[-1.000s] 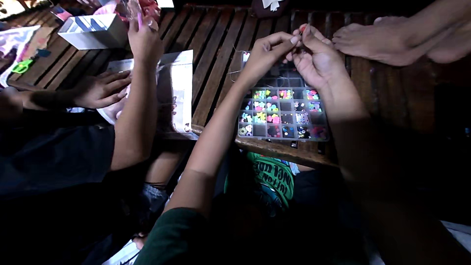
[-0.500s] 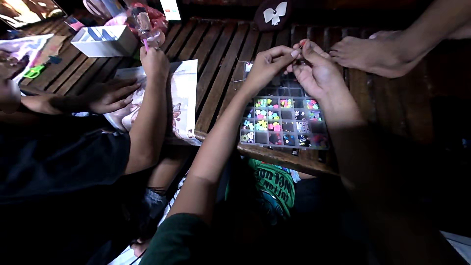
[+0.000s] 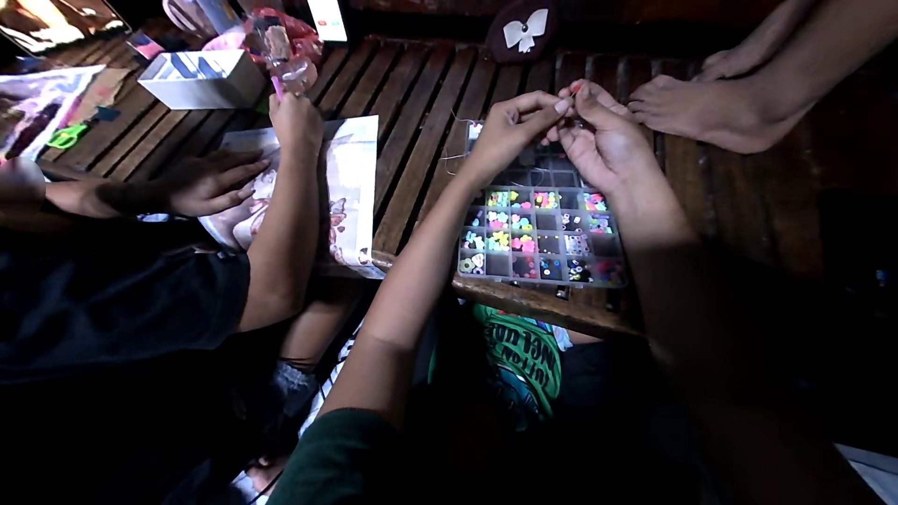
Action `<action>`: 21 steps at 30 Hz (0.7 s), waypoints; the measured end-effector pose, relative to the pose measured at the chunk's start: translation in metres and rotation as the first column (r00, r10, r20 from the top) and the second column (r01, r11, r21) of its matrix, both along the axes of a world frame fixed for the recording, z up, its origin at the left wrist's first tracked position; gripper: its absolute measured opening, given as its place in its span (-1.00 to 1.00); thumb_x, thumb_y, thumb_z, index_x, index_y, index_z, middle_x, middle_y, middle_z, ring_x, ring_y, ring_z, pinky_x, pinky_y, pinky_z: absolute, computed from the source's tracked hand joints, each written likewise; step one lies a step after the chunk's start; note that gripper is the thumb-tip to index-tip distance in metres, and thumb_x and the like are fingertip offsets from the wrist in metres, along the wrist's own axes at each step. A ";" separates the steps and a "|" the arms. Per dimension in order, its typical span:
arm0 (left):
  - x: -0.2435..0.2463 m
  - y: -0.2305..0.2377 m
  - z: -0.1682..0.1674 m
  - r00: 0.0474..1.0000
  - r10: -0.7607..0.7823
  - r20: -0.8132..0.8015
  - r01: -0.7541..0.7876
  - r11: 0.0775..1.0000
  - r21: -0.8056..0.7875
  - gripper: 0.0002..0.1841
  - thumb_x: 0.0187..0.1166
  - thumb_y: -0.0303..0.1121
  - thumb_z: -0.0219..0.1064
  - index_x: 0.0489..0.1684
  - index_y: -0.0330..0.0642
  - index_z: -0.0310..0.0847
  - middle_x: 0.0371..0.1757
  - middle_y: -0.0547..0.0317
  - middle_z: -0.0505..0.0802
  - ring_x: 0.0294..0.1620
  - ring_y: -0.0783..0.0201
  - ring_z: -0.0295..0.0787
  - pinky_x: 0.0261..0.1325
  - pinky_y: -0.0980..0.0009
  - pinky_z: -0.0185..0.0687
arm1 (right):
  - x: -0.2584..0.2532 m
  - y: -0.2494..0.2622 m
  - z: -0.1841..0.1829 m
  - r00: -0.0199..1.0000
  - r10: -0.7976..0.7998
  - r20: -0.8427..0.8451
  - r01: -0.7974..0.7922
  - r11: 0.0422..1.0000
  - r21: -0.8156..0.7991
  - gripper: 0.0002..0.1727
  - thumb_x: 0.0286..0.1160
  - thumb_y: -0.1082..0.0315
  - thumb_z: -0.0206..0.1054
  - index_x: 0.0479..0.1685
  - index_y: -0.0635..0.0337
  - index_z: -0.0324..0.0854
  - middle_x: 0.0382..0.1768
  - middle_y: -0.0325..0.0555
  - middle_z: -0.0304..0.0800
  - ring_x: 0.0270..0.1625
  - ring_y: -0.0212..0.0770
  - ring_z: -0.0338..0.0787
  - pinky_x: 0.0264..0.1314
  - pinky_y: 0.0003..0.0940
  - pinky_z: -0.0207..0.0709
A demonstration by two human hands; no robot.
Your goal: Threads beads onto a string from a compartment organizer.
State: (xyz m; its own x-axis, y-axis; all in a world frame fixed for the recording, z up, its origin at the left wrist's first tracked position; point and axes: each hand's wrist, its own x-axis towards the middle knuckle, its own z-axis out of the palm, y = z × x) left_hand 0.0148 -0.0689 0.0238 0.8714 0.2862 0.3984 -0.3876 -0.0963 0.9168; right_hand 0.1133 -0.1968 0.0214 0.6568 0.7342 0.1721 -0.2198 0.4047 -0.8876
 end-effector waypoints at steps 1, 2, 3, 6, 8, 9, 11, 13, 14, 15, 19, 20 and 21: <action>0.000 0.000 0.000 1.000 0.001 0.000 -0.001 1.000 0.001 -0.85 0.73 -0.52 0.20 -0.18 -0.36 0.69 -0.43 0.29 0.78 -0.41 0.52 0.68 -0.24 0.56 0.65 | -0.001 0.000 0.000 1.000 -0.003 0.000 0.003 1.000 -0.005 -0.79 0.86 0.36 0.01 0.01 0.10 0.60 -0.17 -0.32 0.77 -0.13 -0.46 0.79 0.07 -0.56 0.70; -0.001 -0.001 -0.001 1.000 0.004 0.001 -0.004 1.000 0.007 -0.85 0.73 -0.52 0.20 -0.17 -0.37 0.69 -0.42 0.29 0.78 -0.41 0.52 0.68 -0.25 0.57 0.65 | -0.001 -0.001 0.000 1.000 -0.002 0.000 0.002 1.000 -0.007 -0.78 0.86 0.36 0.01 0.01 0.10 0.60 -0.16 -0.33 0.77 -0.12 -0.46 0.79 0.07 -0.56 0.70; -0.001 0.000 0.000 1.000 0.006 -0.002 -0.006 1.000 0.014 -0.85 0.73 -0.52 0.20 -0.16 -0.37 0.69 -0.41 0.29 0.79 -0.41 0.53 0.68 -0.25 0.57 0.65 | -0.002 -0.001 0.001 1.000 -0.003 0.002 0.003 1.000 -0.008 -0.78 0.86 0.37 0.01 0.01 0.10 0.60 -0.17 -0.33 0.78 -0.13 -0.46 0.79 0.07 -0.56 0.71; 0.000 0.000 0.000 1.000 0.011 -0.012 -0.011 1.000 0.020 -0.85 0.73 -0.53 0.19 -0.16 -0.37 0.69 -0.40 0.29 0.79 -0.41 0.52 0.69 -0.25 0.56 0.65 | -0.002 -0.001 0.002 1.000 0.000 0.009 0.000 1.000 -0.018 -0.78 0.87 0.37 0.00 0.01 0.09 0.58 -0.16 -0.34 0.77 -0.13 -0.48 0.79 0.07 -0.58 0.70; 0.000 0.000 0.000 1.000 0.013 -0.014 -0.013 1.000 0.019 -0.85 0.73 -0.53 0.20 -0.15 -0.37 0.69 -0.41 0.29 0.78 -0.41 0.52 0.68 -0.25 0.56 0.64 | -0.002 -0.001 0.002 1.000 -0.003 0.015 0.003 0.999 -0.032 -0.78 0.87 0.36 0.01 0.01 0.10 0.59 -0.17 -0.34 0.77 -0.14 -0.48 0.79 0.06 -0.59 0.70; 0.000 0.000 -0.001 1.000 0.017 -0.012 -0.016 1.000 0.023 -0.86 0.73 -0.52 0.20 -0.15 -0.37 0.69 -0.42 0.30 0.78 -0.41 0.53 0.68 -0.26 0.56 0.64 | -0.002 -0.002 0.003 1.000 0.000 0.029 0.002 0.999 -0.042 -0.79 0.87 0.36 0.01 0.01 0.10 0.59 -0.17 -0.33 0.77 -0.14 -0.48 0.79 0.06 -0.58 0.70; 0.000 0.001 -0.002 1.000 0.015 -0.003 -0.015 0.999 0.036 -0.85 0.73 -0.52 0.21 -0.14 -0.37 0.69 -0.42 0.30 0.78 -0.40 0.52 0.68 -0.25 0.56 0.64 | -0.001 -0.003 0.004 0.997 0.006 0.081 -0.001 0.998 -0.066 -0.79 0.86 0.37 0.02 0.02 0.11 0.60 -0.17 -0.34 0.76 -0.13 -0.48 0.79 0.11 -0.56 0.70; 0.000 0.001 -0.003 1.000 0.008 -0.002 -0.008 0.999 0.031 -0.85 0.73 -0.51 0.22 -0.13 -0.38 0.70 -0.41 0.29 0.79 -0.39 0.51 0.69 -0.22 0.55 0.65 | 0.001 -0.005 0.005 0.992 0.010 0.127 -0.001 0.998 -0.071 -0.80 0.84 0.39 0.04 0.00 0.12 0.60 -0.17 -0.34 0.77 -0.11 -0.47 0.79 0.15 -0.54 0.70; 0.000 0.001 -0.003 1.000 0.009 -0.002 -0.008 1.000 0.026 -0.86 0.72 -0.51 0.22 -0.14 -0.37 0.70 -0.42 0.30 0.79 -0.39 0.52 0.70 -0.22 0.55 0.67 | 0.002 -0.005 0.005 0.990 0.005 0.141 0.004 0.998 -0.068 -0.81 0.83 0.41 0.06 -0.01 0.13 0.62 -0.17 -0.34 0.78 -0.11 -0.47 0.80 0.15 -0.53 0.71; 0.000 0.000 -0.003 1.000 0.004 -0.002 -0.004 1.000 0.020 -0.86 0.72 -0.51 0.22 -0.15 -0.37 0.70 -0.43 0.30 0.79 -0.39 0.52 0.71 -0.21 0.55 0.67 | 0.002 -0.006 0.005 0.987 -0.001 0.161 0.012 0.998 -0.070 -0.81 0.81 0.42 0.07 -0.02 0.15 0.63 -0.18 -0.34 0.78 -0.12 -0.46 0.80 0.13 -0.52 0.72; 0.000 0.000 -0.003 1.000 -0.008 -0.005 0.008 1.000 0.010 -0.86 0.72 -0.52 0.21 -0.16 -0.36 0.69 -0.44 0.32 0.78 -0.41 0.52 0.70 -0.22 0.55 0.68 | 0.000 -0.006 0.007 0.980 -0.026 0.197 0.046 0.994 -0.098 -0.81 0.79 0.45 0.10 -0.04 0.19 0.65 -0.21 -0.33 0.79 -0.14 -0.45 0.80 0.12 -0.51 0.72; 0.000 0.001 -0.004 1.000 -0.009 -0.008 0.009 1.000 0.009 -0.86 0.72 -0.52 0.21 -0.16 -0.36 0.69 -0.44 0.32 0.79 -0.40 0.52 0.71 -0.21 0.55 0.67 | 0.000 -0.006 0.007 0.979 -0.028 0.203 0.049 0.994 -0.101 -0.81 0.79 0.44 0.11 -0.04 0.20 0.66 -0.22 -0.33 0.79 -0.14 -0.46 0.80 0.13 -0.51 0.71; 0.000 0.001 -0.004 1.000 -0.008 -0.014 0.008 1.000 0.011 -0.86 0.73 -0.52 0.21 -0.16 -0.35 0.69 -0.43 0.32 0.79 -0.40 0.52 0.71 -0.21 0.55 0.67 | -0.001 -0.006 0.008 0.977 -0.032 0.211 0.055 0.993 -0.105 -0.81 0.79 0.43 0.11 -0.03 0.21 0.67 -0.22 -0.33 0.80 -0.14 -0.46 0.81 0.13 -0.50 0.71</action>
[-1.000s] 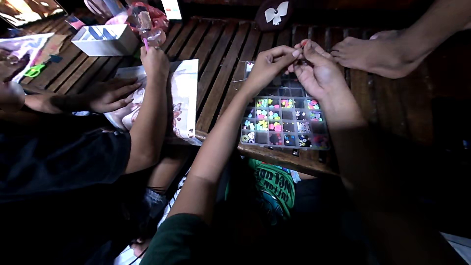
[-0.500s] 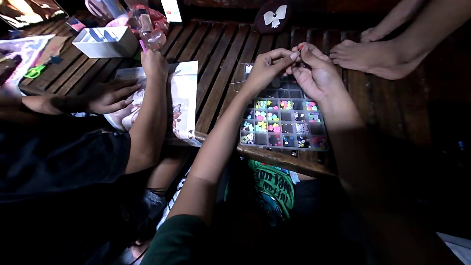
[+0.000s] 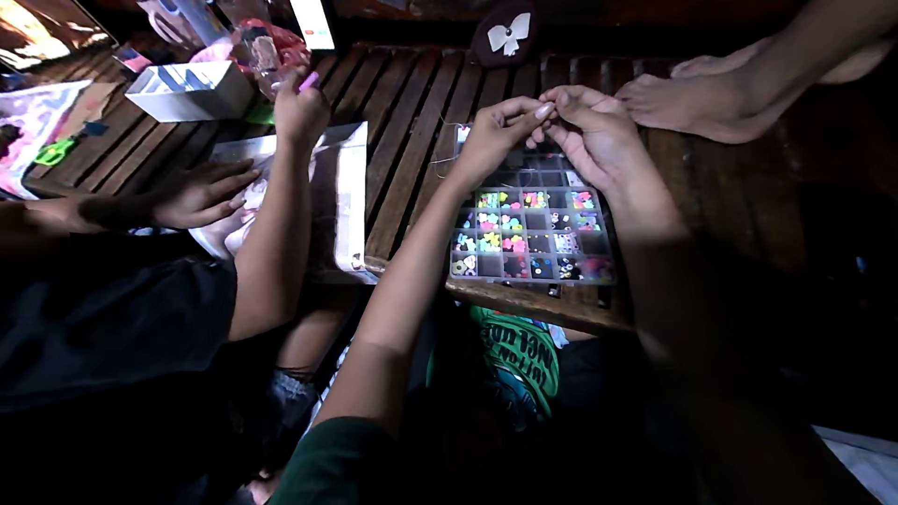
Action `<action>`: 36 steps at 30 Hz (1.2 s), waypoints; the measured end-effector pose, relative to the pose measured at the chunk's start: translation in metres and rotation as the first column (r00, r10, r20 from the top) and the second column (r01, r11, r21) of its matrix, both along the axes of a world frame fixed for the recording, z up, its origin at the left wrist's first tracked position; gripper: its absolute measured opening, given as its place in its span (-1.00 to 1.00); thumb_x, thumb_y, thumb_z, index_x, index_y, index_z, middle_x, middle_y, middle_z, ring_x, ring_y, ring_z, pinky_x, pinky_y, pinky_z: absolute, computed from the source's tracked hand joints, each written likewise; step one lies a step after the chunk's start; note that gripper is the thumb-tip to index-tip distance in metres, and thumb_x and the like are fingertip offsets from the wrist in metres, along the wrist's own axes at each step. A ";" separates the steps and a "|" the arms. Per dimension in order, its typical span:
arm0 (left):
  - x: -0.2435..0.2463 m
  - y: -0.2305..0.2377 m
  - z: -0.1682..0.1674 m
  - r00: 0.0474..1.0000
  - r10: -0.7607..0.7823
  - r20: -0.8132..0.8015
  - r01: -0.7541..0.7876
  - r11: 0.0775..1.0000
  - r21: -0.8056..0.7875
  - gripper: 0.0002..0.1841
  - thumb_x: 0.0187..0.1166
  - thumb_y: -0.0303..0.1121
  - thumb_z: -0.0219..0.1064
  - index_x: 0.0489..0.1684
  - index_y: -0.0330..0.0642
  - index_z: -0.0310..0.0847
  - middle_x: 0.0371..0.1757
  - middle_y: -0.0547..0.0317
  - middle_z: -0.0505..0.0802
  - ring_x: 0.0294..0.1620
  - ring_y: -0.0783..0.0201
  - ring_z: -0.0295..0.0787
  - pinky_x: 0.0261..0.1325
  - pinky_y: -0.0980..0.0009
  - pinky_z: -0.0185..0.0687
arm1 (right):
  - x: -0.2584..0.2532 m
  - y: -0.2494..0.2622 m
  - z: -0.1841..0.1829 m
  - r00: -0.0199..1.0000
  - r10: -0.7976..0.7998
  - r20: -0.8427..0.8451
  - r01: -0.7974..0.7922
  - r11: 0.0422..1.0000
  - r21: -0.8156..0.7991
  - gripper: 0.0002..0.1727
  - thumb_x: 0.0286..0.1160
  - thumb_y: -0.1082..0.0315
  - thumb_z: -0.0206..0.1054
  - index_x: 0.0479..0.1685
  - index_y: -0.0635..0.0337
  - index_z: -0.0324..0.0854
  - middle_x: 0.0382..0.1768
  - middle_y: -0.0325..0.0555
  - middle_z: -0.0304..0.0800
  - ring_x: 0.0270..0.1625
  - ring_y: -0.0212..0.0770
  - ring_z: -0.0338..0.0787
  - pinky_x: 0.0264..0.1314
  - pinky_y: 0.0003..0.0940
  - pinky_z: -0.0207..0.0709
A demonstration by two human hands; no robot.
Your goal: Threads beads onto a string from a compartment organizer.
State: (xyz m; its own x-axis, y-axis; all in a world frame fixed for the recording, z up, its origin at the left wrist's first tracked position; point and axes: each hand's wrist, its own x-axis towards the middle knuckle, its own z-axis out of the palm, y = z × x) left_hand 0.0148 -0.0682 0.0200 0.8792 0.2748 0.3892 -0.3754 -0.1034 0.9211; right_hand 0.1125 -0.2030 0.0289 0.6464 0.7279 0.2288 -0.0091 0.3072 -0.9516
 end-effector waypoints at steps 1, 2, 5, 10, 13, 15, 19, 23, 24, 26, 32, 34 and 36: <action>0.000 0.000 0.000 1.000 0.001 -0.008 -0.001 1.000 0.002 -0.86 0.73 -0.52 0.21 -0.15 -0.35 0.69 -0.43 0.33 0.79 -0.40 0.52 0.71 -0.21 0.56 0.67 | 0.000 0.000 0.000 1.000 -0.007 0.014 0.007 1.000 -0.007 -0.81 0.79 0.42 0.13 -0.01 0.21 0.68 -0.22 -0.34 0.81 -0.14 -0.46 0.81 0.13 -0.51 0.71; 0.000 -0.001 0.000 1.000 0.004 -0.018 -0.004 1.000 0.001 -0.86 0.73 -0.52 0.21 -0.15 -0.35 0.69 -0.44 0.33 0.79 -0.40 0.53 0.70 -0.22 0.57 0.67 | -0.001 0.000 0.001 0.999 -0.015 0.032 0.015 1.000 -0.013 -0.82 0.78 0.42 0.14 0.01 0.21 0.68 -0.21 -0.34 0.81 -0.15 -0.47 0.81 0.11 -0.51 0.72; 0.000 -0.002 0.000 0.999 0.003 -0.037 -0.002 1.000 0.013 -0.86 0.73 -0.51 0.22 -0.13 -0.37 0.70 -0.43 0.32 0.79 -0.40 0.53 0.70 -0.23 0.57 0.67 | -0.001 0.000 0.000 0.998 -0.026 0.065 0.027 0.999 -0.025 -0.85 0.74 0.43 0.20 0.09 0.21 0.63 -0.15 -0.34 0.77 -0.13 -0.48 0.79 0.09 -0.52 0.71; 0.002 0.000 -0.003 1.000 -0.003 -0.028 0.004 1.000 0.016 -0.87 0.72 -0.52 0.23 -0.10 -0.37 0.70 -0.40 0.31 0.80 -0.38 0.51 0.72 -0.22 0.55 0.68 | 0.000 0.002 0.000 0.993 -0.060 0.098 0.063 0.998 -0.027 -0.96 0.69 0.44 0.26 -0.10 0.14 0.60 -0.23 -0.38 0.78 -0.18 -0.50 0.79 0.07 -0.52 0.72; 0.002 0.000 -0.002 0.999 0.008 -0.041 -0.007 1.000 0.009 -0.84 0.74 -0.50 0.20 -0.05 -0.38 0.69 -0.34 0.28 0.79 -0.35 0.49 0.72 -0.19 0.53 0.70 | -0.002 0.001 0.003 0.988 -0.086 0.128 0.090 0.996 -0.026 -0.91 0.70 0.41 0.27 -0.13 0.18 0.67 -0.24 -0.38 0.80 -0.17 -0.50 0.79 0.08 -0.52 0.72; 0.002 0.000 -0.001 0.999 0.013 -0.048 -0.014 1.000 -0.015 -0.83 0.76 -0.47 0.19 -0.05 -0.36 0.68 -0.33 0.29 0.80 -0.33 0.49 0.72 -0.18 0.54 0.70 | -0.003 0.001 0.005 0.985 -0.085 0.147 0.089 0.996 -0.020 -0.80 0.79 0.36 0.16 -0.12 0.20 0.69 -0.21 -0.36 0.80 -0.14 -0.50 0.79 0.12 -0.51 0.71; 0.003 0.001 -0.002 0.999 0.012 -0.046 -0.014 0.999 -0.046 -0.83 0.77 -0.45 0.18 -0.06 -0.33 0.70 -0.36 0.30 0.80 -0.35 0.49 0.71 -0.23 0.55 0.67 | -0.002 -0.001 0.008 0.987 -0.055 0.150 0.057 0.998 -0.006 -0.69 0.87 0.29 0.05 -0.07 0.24 0.70 -0.17 -0.32 0.82 -0.09 -0.47 0.81 0.18 -0.48 0.71; 0.001 0.000 -0.001 0.998 0.003 -0.069 -0.008 0.997 -0.076 -0.83 0.78 -0.44 0.18 -0.04 -0.32 0.69 -0.35 0.30 0.80 -0.33 0.49 0.72 -0.22 0.54 0.67 | -0.002 -0.003 0.008 0.989 -0.034 0.143 0.034 0.999 0.005 -0.73 0.83 0.34 0.10 -0.07 0.23 0.71 -0.16 -0.32 0.83 -0.08 -0.47 0.81 0.18 -0.50 0.70; 0.000 0.000 0.000 0.997 0.000 -0.073 -0.006 0.997 -0.083 -0.83 0.78 -0.44 0.18 -0.04 -0.31 0.69 -0.36 0.31 0.79 -0.34 0.49 0.71 -0.23 0.55 0.66 | -0.002 -0.003 0.008 0.989 -0.029 0.146 0.028 1.000 0.005 -0.79 0.78 0.38 0.16 -0.07 0.23 0.71 -0.17 -0.33 0.83 -0.09 -0.47 0.81 0.19 -0.51 0.70; 0.001 0.001 0.001 0.998 -0.007 -0.067 0.001 0.995 -0.097 -0.84 0.78 -0.46 0.16 -0.06 -0.31 0.68 -0.40 0.33 0.77 -0.38 0.51 0.69 -0.25 0.57 0.64 | -0.002 -0.003 0.009 0.985 -0.027 0.173 0.027 1.000 -0.001 -0.88 0.70 0.44 0.25 -0.04 0.23 0.70 -0.17 -0.34 0.82 -0.08 -0.47 0.82 0.19 -0.49 0.71; -0.001 0.000 0.005 0.995 0.001 -0.095 -0.007 0.998 -0.065 -0.80 0.78 -0.45 0.17 0.09 -0.36 0.67 -0.34 0.28 0.77 -0.32 0.46 0.70 -0.19 0.52 0.67 | 0.000 0.000 0.008 0.970 -0.101 0.221 0.104 0.995 -0.003 -0.92 0.65 0.44 0.32 -0.08 0.22 0.71 -0.18 -0.33 0.83 -0.09 -0.44 0.83 0.15 -0.45 0.74; -0.001 0.000 0.006 0.995 -0.006 -0.098 -0.001 0.998 -0.070 -0.77 0.79 -0.44 0.16 0.16 -0.38 0.66 -0.31 0.27 0.78 -0.32 0.45 0.71 -0.20 0.52 0.67 | 0.001 0.000 0.010 0.964 -0.116 0.241 0.118 0.993 0.003 -0.91 0.64 0.42 0.33 -0.08 0.22 0.72 -0.17 -0.33 0.83 -0.09 -0.42 0.83 0.15 -0.43 0.74; 0.000 0.000 0.007 0.994 -0.025 -0.105 0.017 0.997 -0.070 -0.78 0.80 -0.42 0.15 0.12 -0.35 0.67 -0.29 0.26 0.78 -0.30 0.44 0.71 -0.21 0.51 0.66 | 0.001 0.000 0.010 0.963 -0.130 0.236 0.129 0.991 0.018 -0.92 0.64 0.43 0.33 -0.10 0.21 0.72 -0.19 -0.33 0.83 -0.11 -0.42 0.84 0.13 -0.41 0.76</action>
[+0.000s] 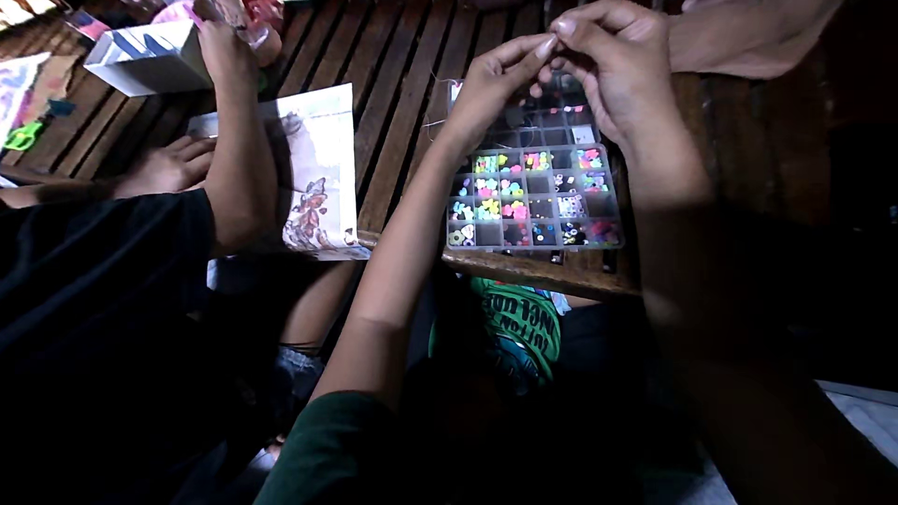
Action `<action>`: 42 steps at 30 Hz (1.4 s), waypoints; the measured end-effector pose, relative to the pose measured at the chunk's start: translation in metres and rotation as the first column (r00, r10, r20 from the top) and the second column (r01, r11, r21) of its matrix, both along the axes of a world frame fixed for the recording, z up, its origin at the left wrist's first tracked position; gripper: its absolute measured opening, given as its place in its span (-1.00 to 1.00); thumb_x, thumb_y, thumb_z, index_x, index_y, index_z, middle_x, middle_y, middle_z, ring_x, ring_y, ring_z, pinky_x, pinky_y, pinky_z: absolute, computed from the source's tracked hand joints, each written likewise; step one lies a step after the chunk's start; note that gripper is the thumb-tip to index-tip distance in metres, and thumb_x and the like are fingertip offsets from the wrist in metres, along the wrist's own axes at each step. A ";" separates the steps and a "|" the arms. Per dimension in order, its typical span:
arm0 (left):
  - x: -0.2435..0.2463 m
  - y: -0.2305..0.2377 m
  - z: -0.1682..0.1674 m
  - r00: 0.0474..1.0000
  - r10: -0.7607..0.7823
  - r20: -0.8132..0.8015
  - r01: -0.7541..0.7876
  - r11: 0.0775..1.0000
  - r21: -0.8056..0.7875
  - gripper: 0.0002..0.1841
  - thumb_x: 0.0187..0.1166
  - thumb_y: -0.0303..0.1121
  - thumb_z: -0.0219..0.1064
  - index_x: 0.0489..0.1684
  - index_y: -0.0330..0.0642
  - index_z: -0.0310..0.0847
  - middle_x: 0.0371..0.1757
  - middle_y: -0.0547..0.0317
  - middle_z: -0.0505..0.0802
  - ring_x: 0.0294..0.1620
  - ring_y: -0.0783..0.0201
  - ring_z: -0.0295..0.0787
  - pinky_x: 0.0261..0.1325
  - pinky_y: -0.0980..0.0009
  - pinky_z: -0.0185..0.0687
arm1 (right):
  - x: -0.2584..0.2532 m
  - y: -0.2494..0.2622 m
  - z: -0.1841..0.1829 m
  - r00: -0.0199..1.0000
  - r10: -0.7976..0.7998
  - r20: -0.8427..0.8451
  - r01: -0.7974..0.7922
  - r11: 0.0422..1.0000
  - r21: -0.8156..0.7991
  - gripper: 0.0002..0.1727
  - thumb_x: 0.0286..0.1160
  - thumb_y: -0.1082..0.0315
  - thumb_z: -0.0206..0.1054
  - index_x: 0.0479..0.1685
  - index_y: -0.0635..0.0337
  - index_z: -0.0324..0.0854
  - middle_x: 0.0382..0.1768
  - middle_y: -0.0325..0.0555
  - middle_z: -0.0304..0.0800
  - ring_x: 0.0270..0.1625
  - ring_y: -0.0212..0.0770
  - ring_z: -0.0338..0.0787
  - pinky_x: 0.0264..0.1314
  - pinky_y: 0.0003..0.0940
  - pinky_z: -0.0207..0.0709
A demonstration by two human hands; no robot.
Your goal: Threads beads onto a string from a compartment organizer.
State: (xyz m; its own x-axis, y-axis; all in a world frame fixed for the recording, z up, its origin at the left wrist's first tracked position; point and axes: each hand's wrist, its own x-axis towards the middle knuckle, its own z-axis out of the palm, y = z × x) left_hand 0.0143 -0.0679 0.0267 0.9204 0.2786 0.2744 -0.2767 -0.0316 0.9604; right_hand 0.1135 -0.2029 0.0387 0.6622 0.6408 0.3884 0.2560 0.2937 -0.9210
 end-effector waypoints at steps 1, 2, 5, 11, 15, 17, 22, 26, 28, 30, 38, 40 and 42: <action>0.000 0.001 0.000 1.000 -0.011 -0.006 0.011 1.000 0.001 -0.79 0.80 -0.41 0.15 0.07 -0.31 0.68 -0.29 0.27 0.78 -0.29 0.44 0.70 -0.21 0.52 0.65 | 0.000 0.000 0.000 1.000 -0.004 -0.007 0.004 1.000 0.011 -0.93 0.64 0.43 0.33 -0.11 0.20 0.71 -0.21 -0.34 0.83 -0.13 -0.42 0.84 0.12 -0.41 0.77; -0.001 0.002 0.000 1.000 -0.024 -0.012 0.024 1.000 -0.003 -0.80 0.81 -0.40 0.14 0.04 -0.29 0.68 -0.28 0.28 0.77 -0.29 0.45 0.69 -0.21 0.52 0.64 | 0.000 0.001 0.000 1.000 -0.006 -0.010 0.006 1.000 0.016 -0.92 0.65 0.42 0.32 -0.11 0.19 0.71 -0.23 -0.35 0.82 -0.14 -0.43 0.84 0.10 -0.42 0.77; 0.000 0.004 -0.001 0.997 -0.071 -0.024 0.070 0.996 -0.054 -0.76 0.84 -0.37 0.09 0.06 -0.29 0.67 -0.28 0.28 0.77 -0.32 0.45 0.68 -0.23 0.53 0.64 | -0.001 -0.001 -0.001 1.000 -0.007 -0.003 0.007 1.000 0.003 -0.90 0.67 0.39 0.31 -0.10 0.18 0.71 -0.24 -0.33 0.84 -0.15 -0.41 0.83 0.04 -0.42 0.76; -0.006 0.004 0.001 0.998 -0.058 -0.029 0.057 0.998 -0.026 -0.79 0.82 -0.42 0.08 0.03 -0.31 0.64 -0.29 0.27 0.77 -0.35 0.46 0.65 -0.27 0.54 0.61 | -0.001 0.003 -0.001 0.998 0.014 0.054 -0.011 0.998 -0.061 -0.92 0.66 0.36 0.32 -0.09 0.14 0.68 -0.23 -0.41 0.81 -0.15 -0.47 0.82 0.05 -0.46 0.75; -0.001 0.000 0.003 0.997 -0.047 -0.054 0.047 0.999 -0.017 -0.76 0.84 -0.41 0.05 0.08 -0.30 0.65 -0.27 0.28 0.78 -0.31 0.46 0.69 -0.24 0.53 0.63 | 0.008 -0.008 0.003 0.998 -0.058 0.000 0.058 0.997 -0.044 -0.88 0.74 0.38 0.20 -0.05 0.18 0.62 -0.12 -0.30 0.77 -0.07 -0.40 0.79 0.09 -0.39 0.71; -0.003 0.003 0.001 0.998 -0.034 -0.056 0.033 0.999 -0.014 -0.75 0.84 -0.42 0.04 0.05 -0.32 0.66 -0.29 0.27 0.79 -0.32 0.44 0.70 -0.23 0.52 0.65 | 0.013 -0.008 0.004 0.997 -0.072 -0.027 0.072 0.997 -0.009 -0.87 0.78 0.38 0.15 -0.06 0.18 0.60 -0.13 -0.30 0.79 -0.09 -0.39 0.79 0.09 -0.40 0.70; -0.002 0.003 0.000 0.995 -0.040 -0.095 0.047 0.996 0.076 -0.76 0.82 -0.45 0.05 0.00 -0.36 0.66 -0.27 0.26 0.80 -0.24 0.45 0.73 -0.05 0.48 0.69 | 0.024 -0.016 0.008 0.979 -0.171 -0.108 0.183 0.976 0.114 -0.87 0.82 0.47 0.03 -0.04 0.24 0.48 -0.19 -0.22 0.81 -0.17 -0.35 0.85 0.04 -0.41 0.76; 0.000 0.006 -0.005 0.996 0.016 -0.093 0.009 0.964 0.264 -0.79 0.74 -0.51 0.11 -0.13 -0.38 0.70 -0.27 0.24 0.79 -0.26 0.51 0.71 -0.07 0.50 0.67 | 0.029 -0.021 0.010 0.961 -0.228 -0.155 0.251 0.956 0.150 -0.85 0.87 0.41 -0.02 0.01 0.24 0.44 -0.19 -0.18 0.80 -0.21 -0.33 0.84 -0.03 -0.41 0.76; 0.001 0.009 -0.009 0.993 0.077 -0.093 -0.024 0.880 0.475 -0.81 0.69 -0.48 0.19 -0.13 -0.37 0.74 -0.22 0.16 0.81 -0.23 0.49 0.68 -0.05 0.50 0.61 | 0.031 -0.022 0.011 0.956 -0.248 -0.157 0.273 0.948 0.164 -0.86 0.86 0.41 -0.01 -0.01 0.24 0.44 -0.22 -0.19 0.79 -0.25 -0.31 0.84 -0.06 -0.38 0.78; 0.001 0.010 -0.010 0.985 0.143 -0.097 -0.038 0.728 0.685 -0.77 0.68 -0.36 0.28 0.02 -0.34 0.78 0.04 -0.02 0.84 0.06 0.28 0.76 0.23 0.32 0.61 | 0.033 -0.023 0.010 0.958 -0.265 -0.108 0.280 0.946 0.164 -0.87 0.84 0.43 0.03 -0.03 0.27 0.45 -0.25 -0.19 0.79 -0.28 -0.31 0.84 -0.09 -0.38 0.79; -0.061 -0.004 0.028 0.911 0.320 0.259 -0.384 0.432 0.816 -0.70 0.74 -0.30 0.24 0.16 -0.32 0.77 0.11 -0.09 0.86 0.13 0.06 0.79 0.27 0.08 0.60 | 0.020 -0.022 0.010 0.880 -0.291 0.375 0.390 0.893 -0.224 -0.71 0.78 0.33 0.15 0.17 0.42 0.56 -0.10 -0.09 0.77 -0.19 -0.51 0.81 0.02 -0.56 0.70; -0.096 -0.023 0.036 0.851 0.246 0.463 -0.524 0.451 0.723 -0.76 0.72 -0.39 0.25 -0.16 -0.40 0.80 -0.21 -0.05 0.86 -0.14 0.23 0.79 0.05 0.31 0.65 | 0.018 -0.020 0.009 0.859 -0.297 0.418 0.412 0.885 -0.218 -0.70 0.78 0.32 0.14 0.19 0.42 0.57 -0.05 -0.04 0.78 -0.14 -0.49 0.80 0.05 -0.55 0.68; -0.133 -0.053 0.046 0.820 0.090 0.566 -0.512 0.558 0.653 -0.69 0.69 -0.39 0.23 -0.41 -0.44 0.74 -0.39 -0.03 0.80 -0.23 0.29 0.72 -0.05 0.39 0.60 | 0.018 -0.019 0.009 0.854 -0.331 0.401 0.412 0.901 -0.135 -0.70 0.77 0.32 0.15 0.16 0.41 0.58 -0.07 -0.10 0.79 -0.13 -0.51 0.80 0.07 -0.56 0.68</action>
